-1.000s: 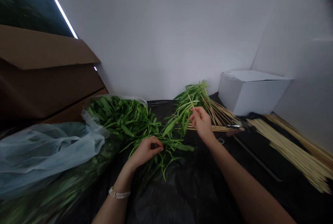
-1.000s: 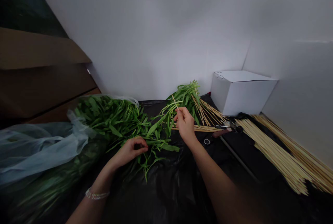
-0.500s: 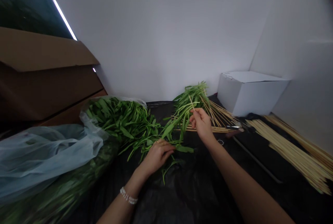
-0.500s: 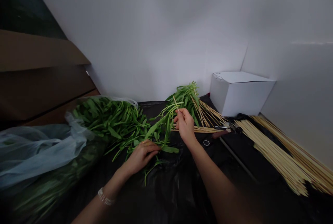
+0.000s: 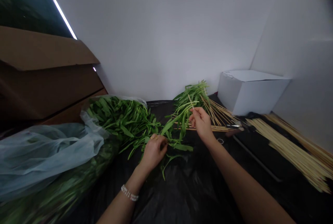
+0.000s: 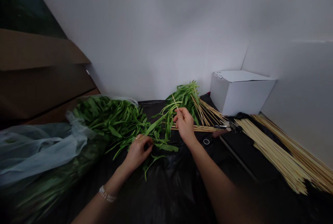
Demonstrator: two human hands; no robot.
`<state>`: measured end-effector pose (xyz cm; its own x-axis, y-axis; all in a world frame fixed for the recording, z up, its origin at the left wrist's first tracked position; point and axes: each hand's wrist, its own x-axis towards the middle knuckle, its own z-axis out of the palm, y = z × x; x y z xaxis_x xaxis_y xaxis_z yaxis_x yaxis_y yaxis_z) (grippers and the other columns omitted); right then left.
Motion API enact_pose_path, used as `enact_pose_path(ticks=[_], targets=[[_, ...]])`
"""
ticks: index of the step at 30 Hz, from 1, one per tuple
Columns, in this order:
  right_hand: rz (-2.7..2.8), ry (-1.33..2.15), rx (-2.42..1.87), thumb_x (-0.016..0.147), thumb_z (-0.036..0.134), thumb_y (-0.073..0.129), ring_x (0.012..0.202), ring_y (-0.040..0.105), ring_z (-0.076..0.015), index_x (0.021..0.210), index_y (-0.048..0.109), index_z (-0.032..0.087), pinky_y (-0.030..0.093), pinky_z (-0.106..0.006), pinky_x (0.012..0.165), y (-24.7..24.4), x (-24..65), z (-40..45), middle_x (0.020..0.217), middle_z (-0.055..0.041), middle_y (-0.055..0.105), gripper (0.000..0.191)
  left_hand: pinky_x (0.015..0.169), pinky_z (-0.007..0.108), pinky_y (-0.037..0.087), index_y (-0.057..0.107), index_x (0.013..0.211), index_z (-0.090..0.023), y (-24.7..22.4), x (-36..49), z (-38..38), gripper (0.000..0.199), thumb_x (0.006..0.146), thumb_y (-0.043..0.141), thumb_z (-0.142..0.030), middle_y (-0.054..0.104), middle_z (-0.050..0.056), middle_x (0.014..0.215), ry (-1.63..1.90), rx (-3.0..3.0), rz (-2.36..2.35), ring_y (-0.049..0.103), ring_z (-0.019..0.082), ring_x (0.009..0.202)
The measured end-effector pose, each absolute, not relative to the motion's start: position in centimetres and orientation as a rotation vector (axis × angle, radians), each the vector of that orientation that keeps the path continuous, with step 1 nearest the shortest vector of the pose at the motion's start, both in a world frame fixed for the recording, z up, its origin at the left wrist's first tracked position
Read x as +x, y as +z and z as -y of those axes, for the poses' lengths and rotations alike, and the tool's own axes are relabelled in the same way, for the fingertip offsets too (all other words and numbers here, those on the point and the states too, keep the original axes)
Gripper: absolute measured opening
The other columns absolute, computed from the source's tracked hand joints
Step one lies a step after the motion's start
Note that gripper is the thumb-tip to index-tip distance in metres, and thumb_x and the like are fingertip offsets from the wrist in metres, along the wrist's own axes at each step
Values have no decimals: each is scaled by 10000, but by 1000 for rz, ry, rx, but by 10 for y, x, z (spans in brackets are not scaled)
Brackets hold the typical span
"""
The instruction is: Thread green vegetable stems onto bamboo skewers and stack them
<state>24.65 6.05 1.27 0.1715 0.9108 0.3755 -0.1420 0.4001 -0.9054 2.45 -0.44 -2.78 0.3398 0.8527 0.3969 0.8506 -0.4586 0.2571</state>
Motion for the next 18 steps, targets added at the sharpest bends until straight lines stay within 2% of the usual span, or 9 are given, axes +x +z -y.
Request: enact_pose_path(ticks=[4, 8, 10, 15, 18], targets=[[1152, 898, -855, 856, 496, 538, 368, 409, -84, 910, 551, 219, 288, -218, 376, 12, 247, -61, 577, 63, 556, 282, 751, 331, 410, 672, 864, -197, -29, 19, 3, 141, 782, 592, -115, 608, 49, 819, 743, 2534, -1657, 502, 225, 861], [1161, 881, -871, 858, 511, 528, 371, 409, -88, 912, 548, 219, 289, -224, 381, 12, 247, -61, 574, 62, 558, 298, 837, 374, 408, 723, 1037, -242, -34, 18, 0, 345, 828, 506, -74, 613, 80, 978, 735, 2596, -1655, 496, 241, 972], [1162, 879, -863, 859, 511, 526, 370, 409, -88, 917, 547, 218, 289, -225, 381, 12, 246, -60, 579, 61, 562, 300, 849, 402, 404, 717, 1087, -247, -37, 19, -1, 341, 839, 527, -109, 606, 97, 1029, 715, 2624, -1710, 486, 261, 1008], [1169, 878, -861, 864, 481, 522, 365, 408, -86, 910, 551, 214, 290, -221, 378, 13, 245, -59, 575, 61, 563, 272, 867, 440, 389, 743, 874, -236, -35, 26, 0, 134, 808, 635, -189, 609, 108, 1077, 701, 2640, -1744, 468, 303, 1081], [1159, 884, -851, 865, 472, 526, 365, 411, -80, 902, 554, 214, 291, -215, 376, 15, 247, -58, 581, 59, 569, 262, 955, 451, 364, 730, 821, -238, -27, 26, 1, 79, 803, 656, -218, 610, 85, 1110, 1065, 2458, -1585, 484, 279, 1112]])
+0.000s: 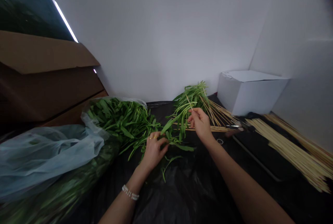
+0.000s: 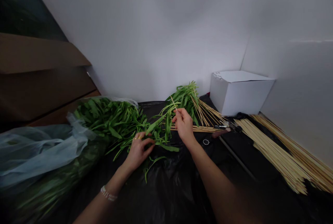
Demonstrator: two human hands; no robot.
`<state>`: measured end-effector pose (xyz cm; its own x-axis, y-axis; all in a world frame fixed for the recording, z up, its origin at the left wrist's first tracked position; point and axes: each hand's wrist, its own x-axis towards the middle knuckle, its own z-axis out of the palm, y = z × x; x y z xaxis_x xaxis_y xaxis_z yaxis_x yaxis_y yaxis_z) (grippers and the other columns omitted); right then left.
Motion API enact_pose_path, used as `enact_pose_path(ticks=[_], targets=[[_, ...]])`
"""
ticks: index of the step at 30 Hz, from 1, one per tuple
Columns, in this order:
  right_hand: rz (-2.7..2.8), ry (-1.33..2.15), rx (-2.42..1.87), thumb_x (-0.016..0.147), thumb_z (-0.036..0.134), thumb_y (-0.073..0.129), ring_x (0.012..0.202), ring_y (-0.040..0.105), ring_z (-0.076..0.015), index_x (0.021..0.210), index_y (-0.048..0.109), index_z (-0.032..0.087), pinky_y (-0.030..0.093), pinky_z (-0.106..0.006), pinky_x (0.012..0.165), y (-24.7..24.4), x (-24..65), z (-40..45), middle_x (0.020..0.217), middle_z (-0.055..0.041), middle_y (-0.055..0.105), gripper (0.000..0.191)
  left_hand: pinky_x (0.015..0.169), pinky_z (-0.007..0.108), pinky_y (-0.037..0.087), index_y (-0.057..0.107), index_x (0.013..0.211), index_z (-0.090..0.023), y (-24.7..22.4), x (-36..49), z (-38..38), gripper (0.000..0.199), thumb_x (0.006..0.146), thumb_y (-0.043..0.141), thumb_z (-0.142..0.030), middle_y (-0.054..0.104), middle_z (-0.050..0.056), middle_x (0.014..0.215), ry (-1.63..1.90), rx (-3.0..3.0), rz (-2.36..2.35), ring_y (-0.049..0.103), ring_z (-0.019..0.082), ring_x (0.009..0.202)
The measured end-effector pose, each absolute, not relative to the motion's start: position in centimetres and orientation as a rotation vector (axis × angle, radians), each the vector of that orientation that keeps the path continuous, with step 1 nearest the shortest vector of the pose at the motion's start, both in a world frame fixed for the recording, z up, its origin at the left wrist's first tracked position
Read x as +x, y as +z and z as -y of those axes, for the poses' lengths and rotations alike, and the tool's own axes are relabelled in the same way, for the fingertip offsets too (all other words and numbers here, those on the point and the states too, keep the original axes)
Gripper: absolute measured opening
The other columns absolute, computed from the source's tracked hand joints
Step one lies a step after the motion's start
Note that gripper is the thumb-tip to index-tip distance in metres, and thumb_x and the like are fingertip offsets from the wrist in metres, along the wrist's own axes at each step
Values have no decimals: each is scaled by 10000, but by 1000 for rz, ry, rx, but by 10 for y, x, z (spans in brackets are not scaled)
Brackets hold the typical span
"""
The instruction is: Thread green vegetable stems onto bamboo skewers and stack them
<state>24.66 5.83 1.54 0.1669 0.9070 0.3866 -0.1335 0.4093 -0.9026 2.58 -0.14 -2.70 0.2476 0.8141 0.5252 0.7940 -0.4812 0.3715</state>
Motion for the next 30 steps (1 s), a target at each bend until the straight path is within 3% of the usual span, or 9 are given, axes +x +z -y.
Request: enact_pose_path(ticks=[2, 5, 8, 11, 16, 21, 25, 30], targets=[[1143, 878, -840, 860, 466, 535, 369, 418, -75, 888, 557, 213, 296, -209, 377, 17, 249, -60, 592, 56, 576, 256, 989, 431, 365, 724, 792, -227, -19, 21, 2, 43, 779, 687, -245, 615, 75, 1119, 1411, 2105, -1430, 517, 260, 1110], [1091, 894, -814, 830, 462, 566, 373, 433, -66, 860, 563, 207, 286, -198, 370, 20, 254, -62, 609, 50, 590, 257, 924, 355, 438, 698, 754, -201, -6, 8, 0, 79, 721, 742, -257, 656, 58, 1092, 1728, 1331, -1081, 586, 224, 1051], [1017, 983, -781, 786, 459, 607, 370, 441, -64, 841, 567, 204, 249, -185, 349, 23, 258, -64, 599, 44, 602, 265, 819, 300, 500, 678, 778, -190, 3, -6, -2, 94, 720, 748, -214, 701, 18, 914, 1724, 719, -771, 645, 172, 907], [946, 1096, -712, 753, 440, 649, 377, 449, -69, 842, 572, 209, 242, -179, 341, 26, 261, -64, 593, 42, 611, 259, 719, 261, 528, 667, 814, -183, 7, -14, -4, 27, 811, 671, -156, 693, -15, 751, 1670, 395, -623, 667, 133, 768], [985, 1361, -532, 733, 392, 701, 381, 409, -61, 831, 603, 210, 210, -179, 341, 29, 261, -58, 587, 46, 598, 229, 633, 211, 539, 665, 1018, -189, 6, -13, -4, 178, 895, 569, -104, 707, -13, 746, 1578, 314, -590, 685, 116, 735], [1396, 1529, -620, 766, 404, 683, 368, 386, -49, 846, 675, 172, 181, -184, 355, 24, 244, -44, 601, 27, 614, 245, 574, 214, 551, 677, 945, -169, 2, -11, -5, 171, 821, 646, -55, 715, -15, 773, 1563, 402, -778, 675, 103, 635], [1755, 1274, -820, 826, 356, 607, 415, 416, -73, 880, 729, 174, 289, -200, 426, 16, 224, -33, 586, 26, 615, 226, 505, 171, 510, 695, 947, -140, -2, -10, -7, 210, 751, 723, -71, 703, -28, 718, 1541, 490, -879, 579, 47, 482], [1963, 872, -915, 883, 268, 534, 551, 525, -122, 866, 750, 207, 363, -224, 547, 8, 213, -29, 632, 16, 651, 225, 540, 179, 513, 702, 988, -154, -4, -5, -5, 324, 679, 788, -106, 722, -18, 726, 1535, 565, -923, 630, 78, 555]])
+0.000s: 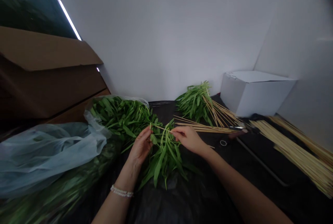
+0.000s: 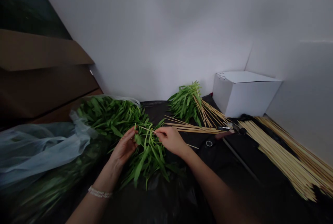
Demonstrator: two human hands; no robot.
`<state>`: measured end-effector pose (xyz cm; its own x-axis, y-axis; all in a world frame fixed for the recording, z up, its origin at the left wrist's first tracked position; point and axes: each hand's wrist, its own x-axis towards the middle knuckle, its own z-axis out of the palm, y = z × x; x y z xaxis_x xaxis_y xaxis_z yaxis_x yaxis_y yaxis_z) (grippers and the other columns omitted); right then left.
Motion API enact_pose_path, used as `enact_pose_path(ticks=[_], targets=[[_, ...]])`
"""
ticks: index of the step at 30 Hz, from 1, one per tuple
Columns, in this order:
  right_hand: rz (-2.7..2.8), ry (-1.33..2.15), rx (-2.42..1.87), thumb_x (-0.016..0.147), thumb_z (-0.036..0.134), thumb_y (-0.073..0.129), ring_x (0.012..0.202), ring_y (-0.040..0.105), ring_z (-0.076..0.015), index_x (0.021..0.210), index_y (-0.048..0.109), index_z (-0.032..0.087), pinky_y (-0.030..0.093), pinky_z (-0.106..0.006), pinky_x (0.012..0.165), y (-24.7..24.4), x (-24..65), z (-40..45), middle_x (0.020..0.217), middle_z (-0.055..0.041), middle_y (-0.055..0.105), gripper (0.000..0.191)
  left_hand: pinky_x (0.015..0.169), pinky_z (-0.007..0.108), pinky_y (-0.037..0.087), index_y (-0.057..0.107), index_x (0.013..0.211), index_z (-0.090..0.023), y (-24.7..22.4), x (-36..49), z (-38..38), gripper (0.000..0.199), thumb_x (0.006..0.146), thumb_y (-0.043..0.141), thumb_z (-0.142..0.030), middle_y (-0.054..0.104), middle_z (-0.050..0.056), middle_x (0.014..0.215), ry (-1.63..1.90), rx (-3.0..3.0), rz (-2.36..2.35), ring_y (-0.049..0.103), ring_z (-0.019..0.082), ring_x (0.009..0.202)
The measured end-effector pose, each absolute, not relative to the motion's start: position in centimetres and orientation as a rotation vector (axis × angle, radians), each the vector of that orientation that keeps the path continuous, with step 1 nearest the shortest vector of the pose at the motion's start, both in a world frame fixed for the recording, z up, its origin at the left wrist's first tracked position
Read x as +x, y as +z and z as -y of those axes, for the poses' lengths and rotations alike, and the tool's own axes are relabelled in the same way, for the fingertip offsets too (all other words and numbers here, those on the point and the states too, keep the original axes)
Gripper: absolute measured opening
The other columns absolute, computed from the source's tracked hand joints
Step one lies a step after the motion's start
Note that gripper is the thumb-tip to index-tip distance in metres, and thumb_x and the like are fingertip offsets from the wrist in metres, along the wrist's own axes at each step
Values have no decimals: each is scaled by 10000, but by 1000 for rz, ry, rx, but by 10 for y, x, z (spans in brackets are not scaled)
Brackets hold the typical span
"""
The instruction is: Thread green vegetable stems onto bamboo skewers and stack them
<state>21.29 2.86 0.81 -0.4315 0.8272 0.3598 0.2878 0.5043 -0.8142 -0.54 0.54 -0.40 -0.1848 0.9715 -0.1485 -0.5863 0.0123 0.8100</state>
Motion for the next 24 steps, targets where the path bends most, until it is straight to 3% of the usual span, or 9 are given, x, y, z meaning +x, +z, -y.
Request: enact_pose_path(ticks=[11, 24], targets=[[2110, 610, -979, 906, 215, 521, 843, 668, -183, 964, 755, 224, 449, -254, 757, 1, 207, -25, 933, -46, 755, 241, 590, 181, 513, 731, 882, -114, -3, 2, -4, 234, 662, 810, -131, 736, 14, 736, 1492, 576, -937, 651, 92, 611], [2161, 521, -1030, 921, 239, 513, 895, 675, -193, 998, 753, 257, 466, -271, 794, -1, 207, -27, 956, -49, 758, 253, 578, 160, 522, 724, 893, -134, -6, 0, -4, 224, 685, 805, -115, 725, 4, 729, 1468, 567, -997, 637, 69, 584]])
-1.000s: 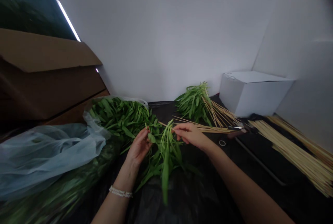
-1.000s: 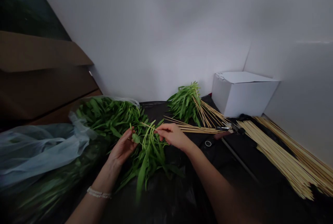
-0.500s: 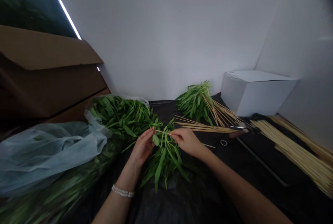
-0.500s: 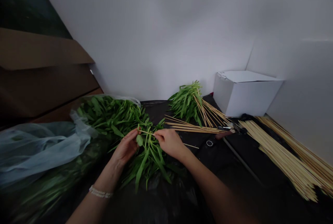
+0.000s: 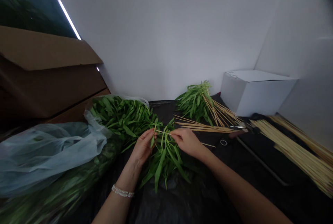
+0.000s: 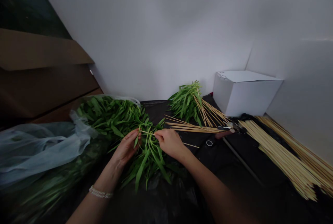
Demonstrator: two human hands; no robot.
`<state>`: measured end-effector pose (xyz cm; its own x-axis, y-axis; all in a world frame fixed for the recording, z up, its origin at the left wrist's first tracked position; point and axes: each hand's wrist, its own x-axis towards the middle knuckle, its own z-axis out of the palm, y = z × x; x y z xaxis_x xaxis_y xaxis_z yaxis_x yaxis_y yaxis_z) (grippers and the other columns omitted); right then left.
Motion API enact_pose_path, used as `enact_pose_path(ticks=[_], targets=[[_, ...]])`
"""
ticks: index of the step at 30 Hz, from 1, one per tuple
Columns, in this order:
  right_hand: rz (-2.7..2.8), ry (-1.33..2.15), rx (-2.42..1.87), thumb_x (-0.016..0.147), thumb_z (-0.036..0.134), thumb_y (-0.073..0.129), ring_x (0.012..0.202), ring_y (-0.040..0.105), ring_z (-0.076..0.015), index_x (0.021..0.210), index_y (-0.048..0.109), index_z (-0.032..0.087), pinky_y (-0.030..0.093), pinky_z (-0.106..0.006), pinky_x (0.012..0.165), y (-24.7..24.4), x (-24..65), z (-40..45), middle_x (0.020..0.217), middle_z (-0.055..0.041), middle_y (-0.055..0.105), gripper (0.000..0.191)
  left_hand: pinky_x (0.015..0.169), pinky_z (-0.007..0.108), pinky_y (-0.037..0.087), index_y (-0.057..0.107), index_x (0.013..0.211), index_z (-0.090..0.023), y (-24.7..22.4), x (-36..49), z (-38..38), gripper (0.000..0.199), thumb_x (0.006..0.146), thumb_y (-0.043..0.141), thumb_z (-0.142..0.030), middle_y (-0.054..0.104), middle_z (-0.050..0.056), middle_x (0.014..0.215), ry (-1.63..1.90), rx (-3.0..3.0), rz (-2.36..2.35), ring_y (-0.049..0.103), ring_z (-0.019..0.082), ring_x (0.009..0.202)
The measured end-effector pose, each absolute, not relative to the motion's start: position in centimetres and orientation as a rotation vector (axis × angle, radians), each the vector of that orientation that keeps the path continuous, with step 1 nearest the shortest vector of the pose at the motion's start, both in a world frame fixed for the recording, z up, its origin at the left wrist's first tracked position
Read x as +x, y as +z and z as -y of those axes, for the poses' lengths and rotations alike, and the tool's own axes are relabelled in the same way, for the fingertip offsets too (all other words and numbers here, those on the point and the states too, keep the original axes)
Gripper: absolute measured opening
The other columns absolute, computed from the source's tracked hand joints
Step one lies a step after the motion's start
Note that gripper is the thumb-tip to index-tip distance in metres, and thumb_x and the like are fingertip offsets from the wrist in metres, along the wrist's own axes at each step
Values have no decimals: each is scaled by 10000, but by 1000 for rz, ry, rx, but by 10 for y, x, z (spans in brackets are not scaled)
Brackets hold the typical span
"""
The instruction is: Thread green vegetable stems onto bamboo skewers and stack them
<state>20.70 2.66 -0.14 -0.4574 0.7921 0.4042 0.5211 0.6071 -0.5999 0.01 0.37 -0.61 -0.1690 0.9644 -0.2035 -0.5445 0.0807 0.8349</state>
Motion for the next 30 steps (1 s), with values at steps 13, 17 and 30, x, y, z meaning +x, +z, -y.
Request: enact_pose_path(ticks=[13, 17, 30], targets=[[2190, 503, -1040, 934, 233, 499, 865, 669, -176, 944, 747, 229, 434, -251, 764, -3, 206, -26, 915, -44, 750, 248, 529, 131, 503, 736, 899, -116, -9, 0, -6, 185, 724, 759, -61, 709, 20, 722, 1478, 546, -969, 602, 52, 556], [2204, 477, -1070, 943, 249, 489, 873, 666, -174, 938, 742, 237, 420, -247, 759, -4, 206, -26, 908, -39, 748, 254, 550, 133, 501, 744, 858, -110, -9, 0, -6, 183, 686, 795, -74, 721, 29, 728, 1487, 566, -1027, 599, 49, 558], [2235, 435, -1106, 941, 248, 488, 862, 656, -183, 928, 735, 237, 412, -253, 748, -3, 205, -23, 898, -45, 739, 248, 580, 136, 499, 755, 789, -104, -8, 0, -7, 248, 572, 874, -129, 722, 26, 696, 1497, 605, -1075, 602, 49, 572]])
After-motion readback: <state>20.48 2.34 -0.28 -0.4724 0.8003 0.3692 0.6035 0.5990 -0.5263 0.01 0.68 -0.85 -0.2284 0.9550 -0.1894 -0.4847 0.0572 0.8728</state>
